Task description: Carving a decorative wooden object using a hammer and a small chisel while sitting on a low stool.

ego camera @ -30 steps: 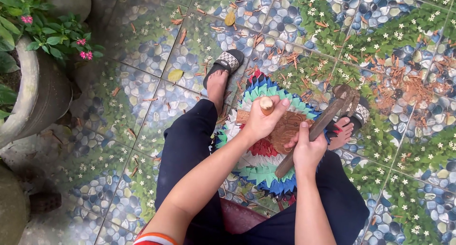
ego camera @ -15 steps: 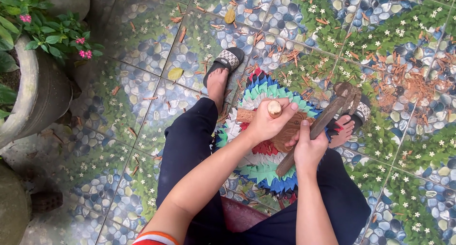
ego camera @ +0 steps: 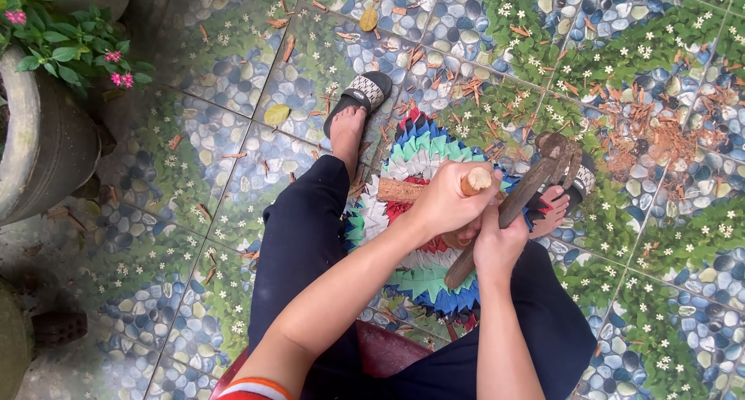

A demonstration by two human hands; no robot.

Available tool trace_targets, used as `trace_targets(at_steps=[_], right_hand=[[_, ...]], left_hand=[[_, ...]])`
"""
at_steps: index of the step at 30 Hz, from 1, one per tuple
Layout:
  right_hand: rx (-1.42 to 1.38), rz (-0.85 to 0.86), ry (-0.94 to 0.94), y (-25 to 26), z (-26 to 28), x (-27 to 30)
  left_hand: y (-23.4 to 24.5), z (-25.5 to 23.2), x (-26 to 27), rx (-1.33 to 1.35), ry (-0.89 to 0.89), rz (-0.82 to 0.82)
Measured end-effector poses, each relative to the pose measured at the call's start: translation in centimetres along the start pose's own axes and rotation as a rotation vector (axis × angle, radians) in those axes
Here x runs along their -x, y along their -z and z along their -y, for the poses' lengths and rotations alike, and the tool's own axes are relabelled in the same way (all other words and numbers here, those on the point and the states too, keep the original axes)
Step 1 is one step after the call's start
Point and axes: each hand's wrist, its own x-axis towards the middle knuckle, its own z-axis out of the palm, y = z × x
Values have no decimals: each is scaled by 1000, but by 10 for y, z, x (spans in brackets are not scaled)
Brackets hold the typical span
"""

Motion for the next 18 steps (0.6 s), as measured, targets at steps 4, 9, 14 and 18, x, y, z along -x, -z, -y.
trace_targets(at_steps=[4,9,14,18], right_hand=[[-57,2,-44,-4,14,7],[-84,0,-54,-4,14,5],[-120,-19,-75,-6,12,6],[-98,-12,-96,-7,21,6]], left_hand=[[5,37,-14,32,49,-43],[21,71,-10,-138,146,-54],[25,49,-11,121,81,-112],[17,67,-11,347,51,-146]])
